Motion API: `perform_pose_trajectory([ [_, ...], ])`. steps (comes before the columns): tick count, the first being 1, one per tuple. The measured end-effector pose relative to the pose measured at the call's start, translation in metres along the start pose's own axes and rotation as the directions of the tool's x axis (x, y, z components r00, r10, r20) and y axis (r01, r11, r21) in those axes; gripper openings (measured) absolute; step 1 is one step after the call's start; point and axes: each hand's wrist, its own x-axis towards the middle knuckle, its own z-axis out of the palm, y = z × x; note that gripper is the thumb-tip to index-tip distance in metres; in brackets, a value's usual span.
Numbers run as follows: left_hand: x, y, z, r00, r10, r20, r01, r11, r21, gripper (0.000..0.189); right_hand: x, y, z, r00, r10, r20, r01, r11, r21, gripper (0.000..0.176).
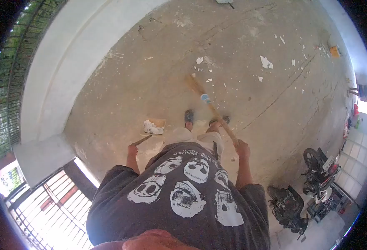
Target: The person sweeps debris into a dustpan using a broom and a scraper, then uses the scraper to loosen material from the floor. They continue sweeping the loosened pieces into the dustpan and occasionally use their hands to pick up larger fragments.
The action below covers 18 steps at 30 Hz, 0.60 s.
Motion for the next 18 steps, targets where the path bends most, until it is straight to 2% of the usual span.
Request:
perform_pose_trajectory([
  [1, -0.006, 0.001, -0.002, 0.997, -0.071, -0.012, 0.070, 0.996, -0.055, 0.025, -0.008, 0.010, 0.000, 0.995, 0.102, -0.005, -0.102, 0.994, 0.027, 0.034],
  [2, -0.003, 0.000, -0.001, 0.997, -0.071, -0.008, 0.070, 0.996, -0.050, 0.025, -0.010, 0.023, 0.001, 0.994, 0.108, -0.004, -0.108, 0.994, 0.027, 0.034],
  [4, 0.009, -0.004, 0.000, 0.998, -0.044, -0.055, 0.043, 0.999, -0.023, 0.029, -0.011, 0.047, 0.010, 0.996, 0.025, -0.081, -0.018, 0.996, 0.091, 0.034],
  [5, 0.009, 0.000, 0.002, 0.998, -0.042, -0.052, 0.041, 0.999, -0.016, 0.029, -0.015, 0.049, 0.007, 0.996, 0.032, -0.080, -0.025, 0.995, 0.094, 0.034],
  [7, 0.016, 0.008, 0.006, 0.994, -0.088, -0.069, 0.085, 0.995, -0.046, 0.033, -0.029, 0.054, 0.003, 0.986, -0.001, -0.166, 0.019, 0.994, 0.110, 0.033],
  [10, 0.022, 0.022, 0.010, 0.996, -0.080, -0.049, 0.077, 0.996, -0.047, 0.034, -0.033, 0.065, 0.004, 0.986, -0.040, -0.160, 0.063, 0.988, 0.138, 0.033],
  [14, 0.018, 0.047, 0.010, 0.997, -0.056, -0.050, 0.054, 0.998, -0.037, 0.035, -0.049, 0.049, -0.004, 0.985, -0.067, -0.156, 0.088, 0.987, 0.133, 0.034],
  [16, 0.010, 0.064, 0.011, 0.998, -0.059, -0.032, 0.059, 0.998, -0.010, 0.034, -0.055, 0.036, -0.015, 0.993, -0.084, -0.086, 0.090, 0.994, 0.063, 0.036],
  [18, 0.016, 0.073, 0.014, 0.999, -0.034, -0.027, 0.034, 0.999, 0.024, 0.034, -0.049, 0.038, -0.003, 0.994, -0.075, -0.084, 0.076, 0.997, 0.012, 0.036],
])
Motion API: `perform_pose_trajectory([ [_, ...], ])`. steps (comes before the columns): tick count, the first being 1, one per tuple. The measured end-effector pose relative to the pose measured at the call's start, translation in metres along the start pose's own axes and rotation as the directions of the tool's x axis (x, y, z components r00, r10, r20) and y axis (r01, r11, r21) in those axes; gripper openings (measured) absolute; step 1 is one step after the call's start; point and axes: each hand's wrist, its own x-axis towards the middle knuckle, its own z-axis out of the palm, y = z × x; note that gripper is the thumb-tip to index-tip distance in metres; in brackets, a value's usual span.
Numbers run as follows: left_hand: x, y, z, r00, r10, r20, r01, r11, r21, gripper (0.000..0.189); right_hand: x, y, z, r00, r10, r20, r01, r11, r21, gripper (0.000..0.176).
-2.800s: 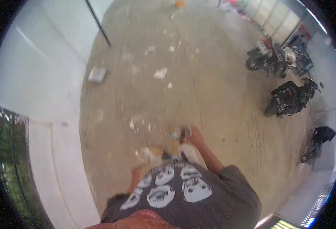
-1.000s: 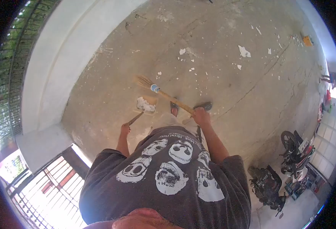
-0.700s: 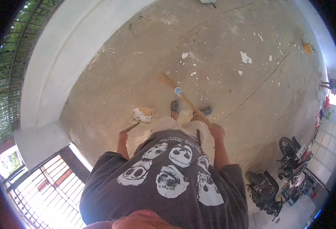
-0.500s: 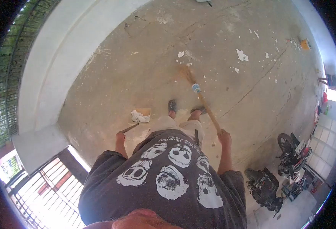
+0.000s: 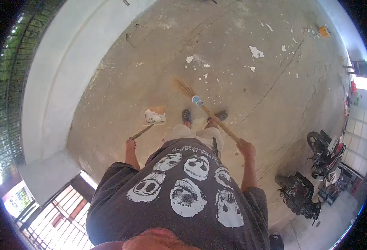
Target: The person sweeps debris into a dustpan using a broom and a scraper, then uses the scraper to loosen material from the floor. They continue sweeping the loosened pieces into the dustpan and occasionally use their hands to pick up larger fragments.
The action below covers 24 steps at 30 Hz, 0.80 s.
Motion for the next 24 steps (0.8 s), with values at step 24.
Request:
perform_pose_trajectory([
  [24, 0.048, 0.012, 0.062, 0.943, 0.324, 0.071, -0.329, 0.942, 0.071, 0.032, 0.082, -0.097, 0.052, 0.980, -0.062, -0.191, 0.117, 0.949, 0.294, 0.030],
])
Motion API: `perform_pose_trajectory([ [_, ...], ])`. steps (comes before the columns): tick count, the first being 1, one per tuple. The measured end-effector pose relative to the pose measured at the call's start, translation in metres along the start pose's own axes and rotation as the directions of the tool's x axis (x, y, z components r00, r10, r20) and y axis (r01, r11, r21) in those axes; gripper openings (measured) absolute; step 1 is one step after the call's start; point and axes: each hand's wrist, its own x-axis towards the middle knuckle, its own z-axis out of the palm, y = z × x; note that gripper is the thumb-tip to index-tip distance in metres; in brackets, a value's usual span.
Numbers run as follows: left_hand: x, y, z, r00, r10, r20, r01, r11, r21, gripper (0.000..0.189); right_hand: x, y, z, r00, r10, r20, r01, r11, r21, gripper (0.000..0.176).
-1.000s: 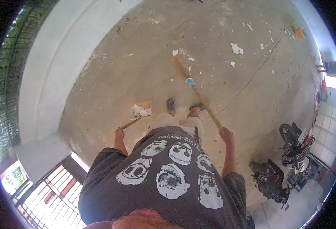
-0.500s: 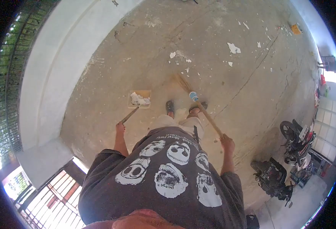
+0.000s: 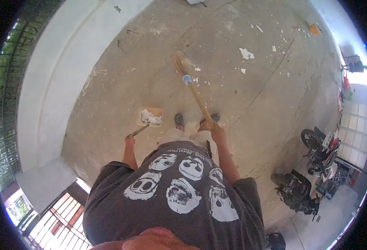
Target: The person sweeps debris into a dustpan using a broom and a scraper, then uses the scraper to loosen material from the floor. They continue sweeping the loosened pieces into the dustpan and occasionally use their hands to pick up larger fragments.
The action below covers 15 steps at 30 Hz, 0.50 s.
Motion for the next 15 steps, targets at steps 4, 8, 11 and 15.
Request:
perform_pose_trajectory([
  [4, -0.034, 0.037, -0.005, 0.997, -0.064, -0.038, 0.064, 0.998, 0.003, 0.031, 0.033, -0.046, 0.012, 0.994, 0.058, 0.098, -0.054, 0.998, -0.043, 0.029],
  [8, 0.000, -0.017, -0.004, 0.998, -0.050, -0.032, 0.052, 0.997, 0.065, 0.031, 0.012, -0.038, -0.011, 0.988, 0.107, 0.110, -0.097, 0.990, -0.099, 0.033],
  [11, 0.039, -0.067, 0.002, 0.952, 0.291, 0.094, -0.305, 0.883, 0.357, 0.030, -0.020, 0.025, 0.002, 0.975, 0.196, 0.105, -0.177, 0.970, -0.165, 0.039],
  [15, -0.022, -0.024, 0.003, 0.997, 0.012, 0.078, -0.017, 0.998, 0.062, 0.029, -0.076, 0.085, 0.001, 0.977, 0.209, 0.045, -0.200, 0.968, -0.152, 0.041],
])
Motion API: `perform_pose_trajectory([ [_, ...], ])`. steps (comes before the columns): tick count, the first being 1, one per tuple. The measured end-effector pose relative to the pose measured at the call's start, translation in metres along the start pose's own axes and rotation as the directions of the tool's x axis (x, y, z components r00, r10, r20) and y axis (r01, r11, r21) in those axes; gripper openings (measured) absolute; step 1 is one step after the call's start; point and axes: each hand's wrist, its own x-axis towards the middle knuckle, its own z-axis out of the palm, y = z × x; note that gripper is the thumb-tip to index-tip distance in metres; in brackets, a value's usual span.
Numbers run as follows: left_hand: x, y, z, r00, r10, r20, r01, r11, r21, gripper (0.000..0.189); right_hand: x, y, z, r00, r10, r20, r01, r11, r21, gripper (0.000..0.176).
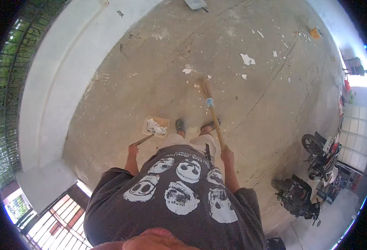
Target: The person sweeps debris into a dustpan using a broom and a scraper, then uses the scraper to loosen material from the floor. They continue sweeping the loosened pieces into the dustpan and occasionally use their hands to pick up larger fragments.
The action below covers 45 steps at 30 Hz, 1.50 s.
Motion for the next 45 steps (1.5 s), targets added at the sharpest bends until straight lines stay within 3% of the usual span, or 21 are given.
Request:
perform_pose_trajectory([
  [1, -0.010, 0.015, 0.003, 0.996, -0.088, -0.008, 0.085, 0.977, -0.193, 0.029, -0.005, 0.011, 0.002, 0.999, -0.003, -0.035, 0.004, 0.999, 0.035, 0.041],
  [2, -0.003, 0.013, 0.008, 0.996, -0.084, -0.002, 0.082, 0.978, -0.194, 0.029, -0.011, 0.013, -0.002, 0.999, 0.002, -0.041, 0.000, 0.999, 0.034, 0.041],
  [4, 0.022, -0.004, 0.019, 1.000, 0.016, -0.022, -0.015, 0.999, 0.044, 0.029, -0.031, 0.010, -0.023, 1.000, 0.017, 0.003, -0.017, 0.998, 0.061, 0.042],
  [8, 0.038, 0.023, 0.025, 0.993, 0.089, 0.081, -0.103, 0.977, 0.185, 0.031, -0.023, -0.026, -0.042, 0.999, 0.030, 0.045, -0.033, 0.998, 0.058, 0.042],
  [10, 0.017, 0.070, 0.023, 0.993, -0.115, 0.002, 0.115, 0.991, 0.066, 0.031, 0.002, -0.043, -0.029, 1.000, -0.026, 0.012, 0.024, 0.987, 0.157, 0.040],
  [11, 0.030, 0.064, 0.025, 0.994, -0.112, 0.004, 0.112, 0.991, 0.068, 0.031, 0.012, -0.060, -0.031, 0.998, -0.061, 0.006, 0.059, 0.986, 0.156, 0.040],
  [12, 0.061, 0.039, 0.030, 0.993, 0.112, 0.042, -0.120, 0.941, 0.316, 0.031, 0.019, -0.079, -0.030, 0.995, -0.099, -0.004, 0.099, 0.983, 0.156, 0.039],
  [13, 0.080, 0.024, 0.033, 0.942, 0.311, 0.130, -0.331, 0.779, 0.533, 0.031, 0.028, -0.096, -0.030, 0.995, -0.100, -0.005, 0.099, 0.982, 0.160, 0.039],
  [17, 0.097, 0.021, 0.037, 0.937, 0.349, 0.006, -0.327, 0.871, 0.366, 0.032, 0.052, -0.127, -0.030, 0.986, -0.169, 0.010, 0.167, 0.980, 0.109, 0.039],
  [19, 0.103, 0.023, 0.036, 0.961, 0.270, -0.061, -0.238, 0.918, 0.318, 0.034, 0.060, -0.126, -0.024, 0.984, -0.181, -0.007, 0.181, 0.981, 0.068, 0.038],
  [23, 0.044, 0.080, 0.020, 0.992, 0.125, -0.007, -0.123, 0.985, 0.125, 0.034, 0.053, -0.083, -0.018, 0.996, -0.014, 0.092, 0.006, 0.996, 0.091, 0.038],
  [25, 0.026, 0.094, 0.019, 0.999, -0.011, -0.043, 0.006, 0.993, -0.121, 0.034, 0.036, -0.051, -0.009, 1.000, 0.014, 0.013, -0.015, 0.994, 0.110, 0.037],
  [28, 0.017, 0.102, 0.023, 0.998, -0.002, -0.059, -0.008, 0.986, -0.165, 0.030, 0.006, -0.032, -0.017, 0.998, 0.058, 0.011, -0.059, 0.973, 0.224, 0.037],
  [31, 0.020, 0.108, 0.031, 0.997, 0.024, -0.078, -0.036, 0.987, -0.156, 0.028, -0.015, -0.022, -0.030, 1.000, -0.004, -0.010, 0.005, 0.998, 0.067, 0.038],
  [38, 0.048, 0.119, 0.048, 1.000, -0.004, -0.010, 0.004, 1.000, -0.019, 0.032, -0.025, -0.039, -0.051, 0.999, -0.009, 0.046, 0.005, 0.997, 0.076, 0.037],
  [39, 0.074, 0.097, 0.054, 0.987, 0.161, 0.002, -0.157, 0.954, 0.255, 0.030, -0.021, -0.042, -0.049, 0.998, -0.002, 0.069, -0.001, 0.999, 0.044, 0.037],
  [40, 0.089, 0.086, 0.057, 0.947, 0.315, 0.057, -0.299, 0.811, 0.503, 0.028, -0.018, -0.045, -0.047, 0.996, 0.003, 0.092, -0.005, 1.000, 0.012, 0.038],
  [41, 0.087, 0.090, 0.058, 0.946, 0.318, 0.060, -0.304, 0.807, 0.506, 0.028, -0.018, -0.047, -0.047, 0.996, 0.007, 0.091, -0.009, 1.000, 0.017, 0.038],
  [43, 0.083, 0.098, 0.059, 0.997, 0.078, -0.014, -0.075, 0.986, 0.147, 0.035, -0.018, -0.051, -0.048, 0.985, 0.079, 0.152, -0.075, 0.997, -0.030, 0.038],
  [44, 0.091, 0.063, 0.064, 0.997, 0.078, -0.012, -0.076, 0.985, 0.153, 0.035, -0.020, -0.047, -0.047, 0.984, 0.084, 0.155, -0.080, 0.996, -0.027, 0.038],
  [45, 0.106, 0.046, 0.067, 0.950, 0.313, 0.020, -0.305, 0.907, 0.291, 0.036, -0.021, -0.036, -0.042, 0.980, 0.130, 0.151, -0.130, 0.991, -0.009, 0.037],
])
